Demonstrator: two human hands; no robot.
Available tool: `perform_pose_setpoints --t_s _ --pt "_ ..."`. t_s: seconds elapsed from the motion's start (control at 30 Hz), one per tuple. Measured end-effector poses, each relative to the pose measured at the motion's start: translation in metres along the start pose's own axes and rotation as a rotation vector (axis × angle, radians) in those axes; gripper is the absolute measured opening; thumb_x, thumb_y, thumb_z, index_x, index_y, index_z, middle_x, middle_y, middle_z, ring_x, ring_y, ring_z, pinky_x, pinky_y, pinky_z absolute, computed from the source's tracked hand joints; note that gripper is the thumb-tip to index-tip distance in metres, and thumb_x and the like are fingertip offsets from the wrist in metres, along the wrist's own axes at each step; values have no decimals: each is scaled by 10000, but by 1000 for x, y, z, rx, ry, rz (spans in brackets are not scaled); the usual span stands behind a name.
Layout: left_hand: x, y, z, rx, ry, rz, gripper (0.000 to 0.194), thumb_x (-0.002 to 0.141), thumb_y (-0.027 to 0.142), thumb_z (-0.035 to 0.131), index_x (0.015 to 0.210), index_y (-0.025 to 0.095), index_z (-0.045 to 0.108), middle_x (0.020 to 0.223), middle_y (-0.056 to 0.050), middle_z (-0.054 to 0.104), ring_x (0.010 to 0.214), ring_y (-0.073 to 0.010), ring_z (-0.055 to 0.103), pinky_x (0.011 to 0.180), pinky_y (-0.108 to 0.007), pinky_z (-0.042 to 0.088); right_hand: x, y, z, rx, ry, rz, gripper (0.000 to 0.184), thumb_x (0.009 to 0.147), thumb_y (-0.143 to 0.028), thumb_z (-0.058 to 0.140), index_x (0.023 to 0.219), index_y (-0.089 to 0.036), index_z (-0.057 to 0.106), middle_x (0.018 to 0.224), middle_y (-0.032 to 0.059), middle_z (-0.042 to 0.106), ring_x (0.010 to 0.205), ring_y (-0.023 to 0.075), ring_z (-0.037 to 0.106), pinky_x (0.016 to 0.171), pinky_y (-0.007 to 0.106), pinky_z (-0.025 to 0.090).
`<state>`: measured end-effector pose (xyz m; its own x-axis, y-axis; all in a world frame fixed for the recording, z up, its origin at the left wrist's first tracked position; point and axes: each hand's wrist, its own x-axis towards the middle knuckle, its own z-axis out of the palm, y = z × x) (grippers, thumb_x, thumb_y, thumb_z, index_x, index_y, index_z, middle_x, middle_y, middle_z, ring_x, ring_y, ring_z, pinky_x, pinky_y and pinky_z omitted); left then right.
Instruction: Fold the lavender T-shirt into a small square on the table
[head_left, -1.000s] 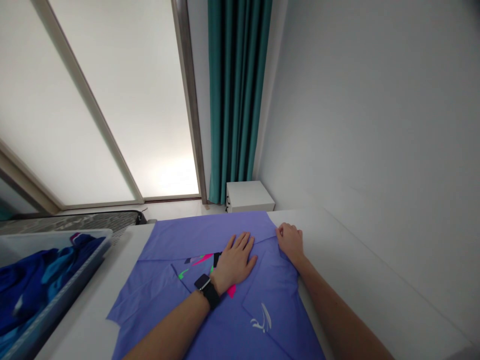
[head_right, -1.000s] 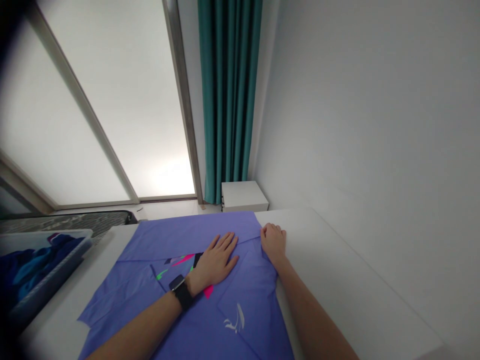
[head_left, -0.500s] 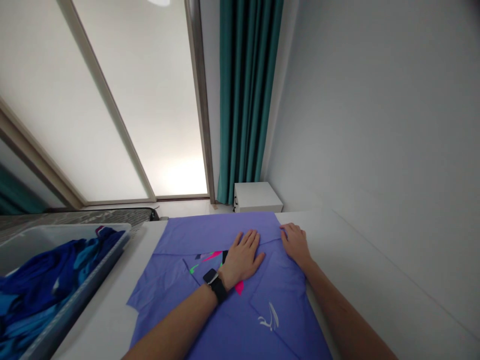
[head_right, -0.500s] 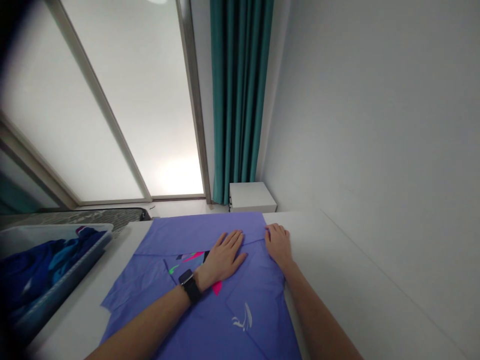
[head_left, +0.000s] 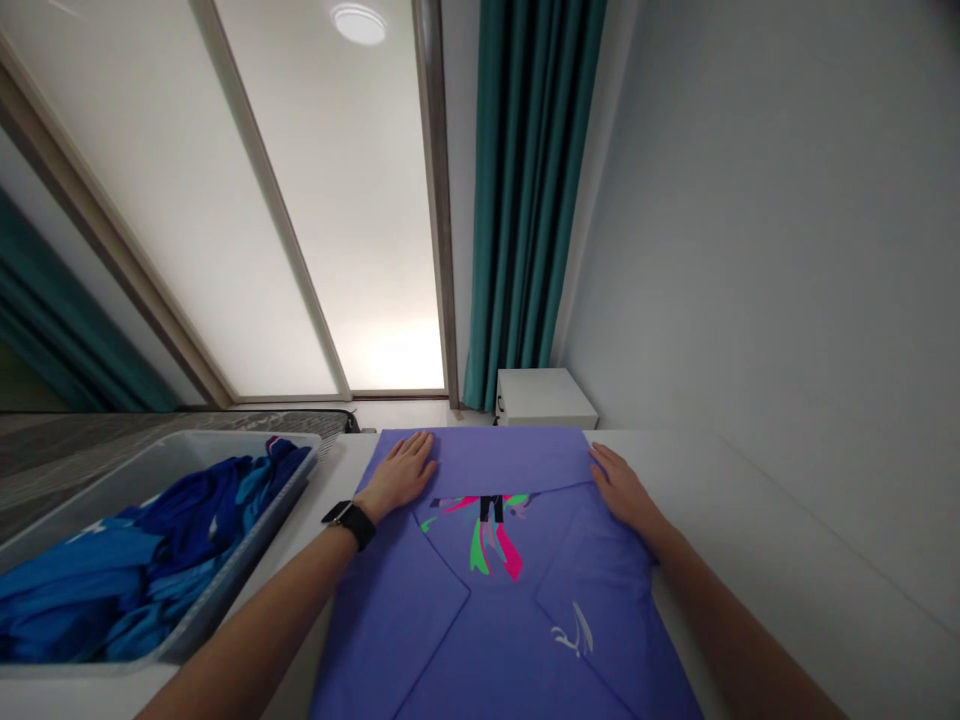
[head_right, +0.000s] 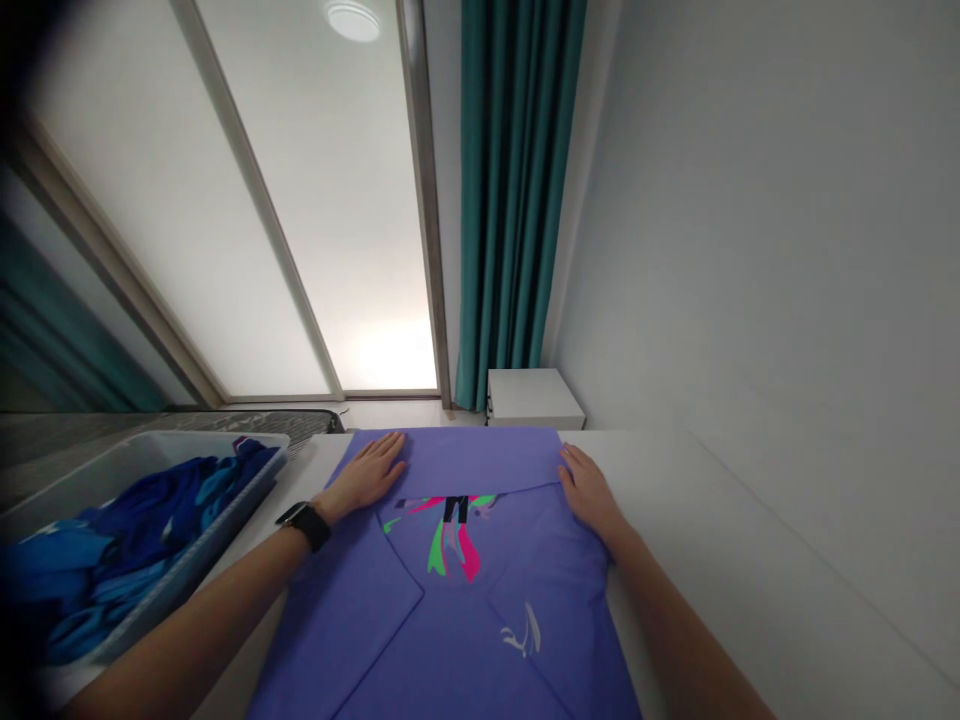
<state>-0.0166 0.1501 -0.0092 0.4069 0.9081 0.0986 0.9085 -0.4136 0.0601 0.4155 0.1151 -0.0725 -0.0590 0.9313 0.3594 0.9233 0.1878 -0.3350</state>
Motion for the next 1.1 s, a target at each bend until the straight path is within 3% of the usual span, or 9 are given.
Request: perform_pose_setpoints --t_s 0.1,0.27,0.4,0.77,0.93,1.1 --pt "-4 -11 2 6 -18 -14 582 986 380 321 1502 109 335 1580 -142 318 1473 -230 268 1200 -403 213 8 -15 4 -54 -66 -41 508 949 -325 317 1372 -152 539 1462 146 501 1365 265 437 1146 495 316" --pt "3 -9 3 -14 -8 -20 588 999 416 287 1506 124 339 1581 -127 317 1471 -224 270 1205 -409 201 40 -57 8 -137 -154 -137 531 976 -336 295 1427 -127 480 1536 144 401 1424 246 357 1180 452 255" --pt "7 -15 2 -21 -24 -63 598 997 431 291 1510 128 343 1587 -128 299 1477 -237 254 1199 -428 213 64 -75 13 -212 -285 -87 568 994 -361 267 1480 -101 404 1579 152 311 1464 234 270 1194 446 196" --pt "2 -27 18 33 7 -125 632 983 537 304 1525 215 345 1608 -94 266 1493 -302 183 1195 -473 178 63 -66 22 -265 -369 2 626 999 -510 277 1534 -187 317 1606 129 247 1487 261 187 1192 493 145" --pt "2 -27 18 53 3 -265 682 974 578 281 1523 177 336 1596 -147 283 1482 -344 202 1171 -510 194 62 -64 25 -261 -331 -2 634 994 -534 267 1530 -202 332 1600 116 274 1486 272 192 1190 497 152" --pt "4 -36 17 -30 -16 -398 648 991 517 244 1505 134 338 1598 -161 267 1485 -300 213 1172 -519 183 62 -62 28 -300 -370 6 668 983 -562 240 1545 -206 293 1614 101 241 1492 290 159 1193 505 133"
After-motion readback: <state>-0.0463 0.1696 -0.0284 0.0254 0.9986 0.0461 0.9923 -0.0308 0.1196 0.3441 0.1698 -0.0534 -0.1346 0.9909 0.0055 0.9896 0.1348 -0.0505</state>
